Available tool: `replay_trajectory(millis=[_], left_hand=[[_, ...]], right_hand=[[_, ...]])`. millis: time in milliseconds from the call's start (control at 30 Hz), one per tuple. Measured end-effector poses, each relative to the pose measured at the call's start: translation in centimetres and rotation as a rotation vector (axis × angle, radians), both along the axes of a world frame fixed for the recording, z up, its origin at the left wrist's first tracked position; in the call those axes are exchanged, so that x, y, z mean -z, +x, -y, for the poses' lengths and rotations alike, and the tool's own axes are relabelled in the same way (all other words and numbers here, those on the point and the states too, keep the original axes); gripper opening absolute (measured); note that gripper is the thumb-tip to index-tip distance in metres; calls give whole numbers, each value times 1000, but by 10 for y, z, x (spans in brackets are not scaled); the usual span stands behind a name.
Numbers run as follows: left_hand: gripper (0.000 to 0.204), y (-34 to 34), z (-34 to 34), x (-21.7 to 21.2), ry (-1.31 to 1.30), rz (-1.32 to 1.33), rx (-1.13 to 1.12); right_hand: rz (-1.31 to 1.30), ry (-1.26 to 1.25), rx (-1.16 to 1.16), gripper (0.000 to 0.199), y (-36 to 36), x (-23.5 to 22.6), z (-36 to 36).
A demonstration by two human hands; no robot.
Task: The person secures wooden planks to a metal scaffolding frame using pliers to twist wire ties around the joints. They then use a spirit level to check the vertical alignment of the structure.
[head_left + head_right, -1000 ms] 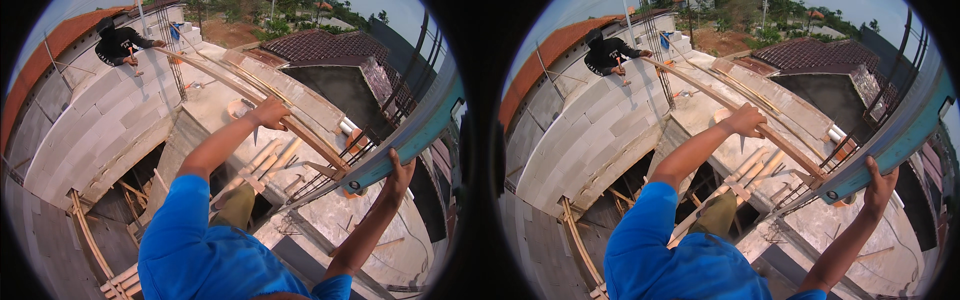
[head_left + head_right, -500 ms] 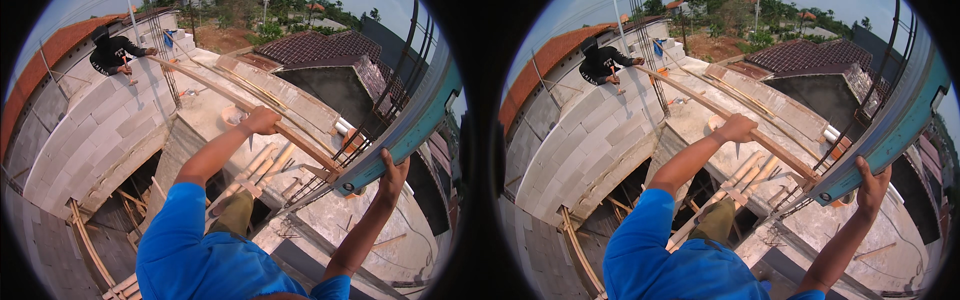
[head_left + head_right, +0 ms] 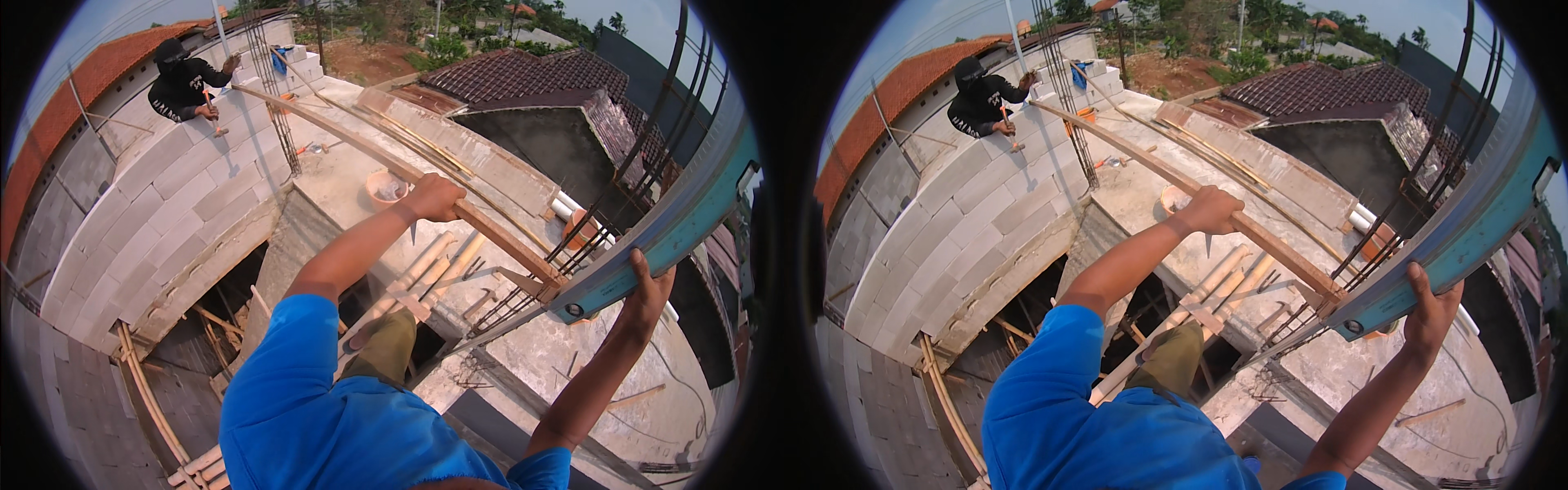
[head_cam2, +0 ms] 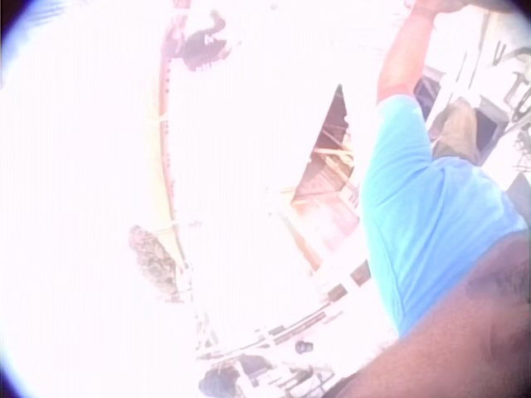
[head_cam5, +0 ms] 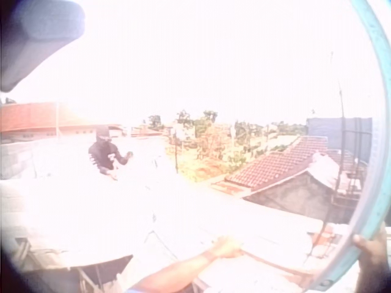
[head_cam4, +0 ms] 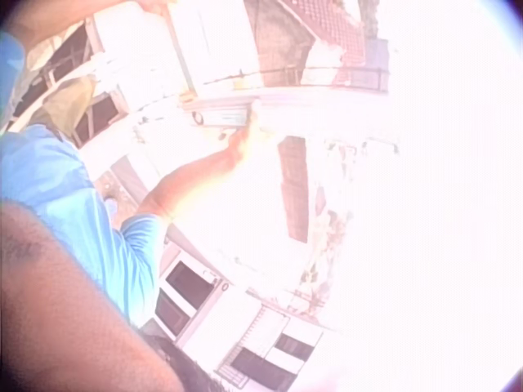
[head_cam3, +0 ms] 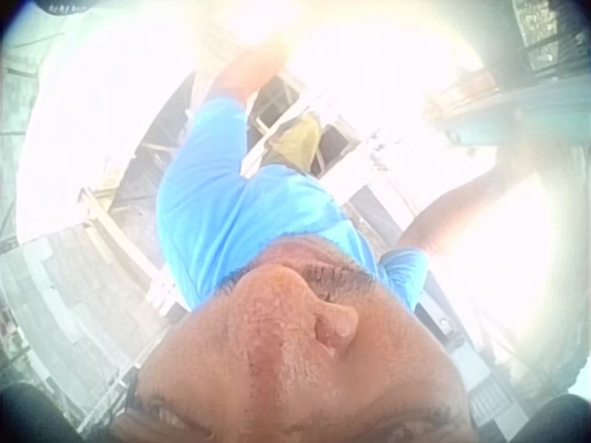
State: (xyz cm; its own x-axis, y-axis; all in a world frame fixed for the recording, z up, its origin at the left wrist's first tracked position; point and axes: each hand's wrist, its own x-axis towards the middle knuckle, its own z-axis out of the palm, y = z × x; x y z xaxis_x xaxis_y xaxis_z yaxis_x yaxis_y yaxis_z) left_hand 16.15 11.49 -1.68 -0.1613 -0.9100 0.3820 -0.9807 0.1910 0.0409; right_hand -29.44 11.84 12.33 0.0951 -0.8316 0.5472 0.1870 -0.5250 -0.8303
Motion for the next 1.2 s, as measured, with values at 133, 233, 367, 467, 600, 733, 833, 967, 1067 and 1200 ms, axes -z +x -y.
replay_trajectory(millis=[133,233,367,467,600,733,833,967,1067,1200], left_hand=[[28,2,0,0,8,19,2],[27,4,2,-2,3,16,12],[26,0,-2,-6,1,-20,17],[27,3,-4,-3,-6,-12,4],[28,6,-6,-2,0,-4,0],[28,8,-4,-2,-7,1,6],[29,3,7,3,1,-19,12],[31,3,-1,-10,-24,40,35],[35,14,-11,-3,-42,89,39],[36,-7,-16,-14,40,80,-39]], right_hand=[[-4,-18,-5,62,5,-1,-2],[2,-23,1,63,3,1,1],[6,-5,13,62,4,1,-2],[10,-7,22,62,8,1,-5],[3,-15,17,62,9,3,-2],[-10,-33,-29,61,11,-1,-2],[-22,-39,-32,59,4,-4,-2],[-41,-9,-71,62,13,-22,-22],[-61,-12,-168,69,18,-19,-19],[-73,-94,-118,82,10,-15,-19]])
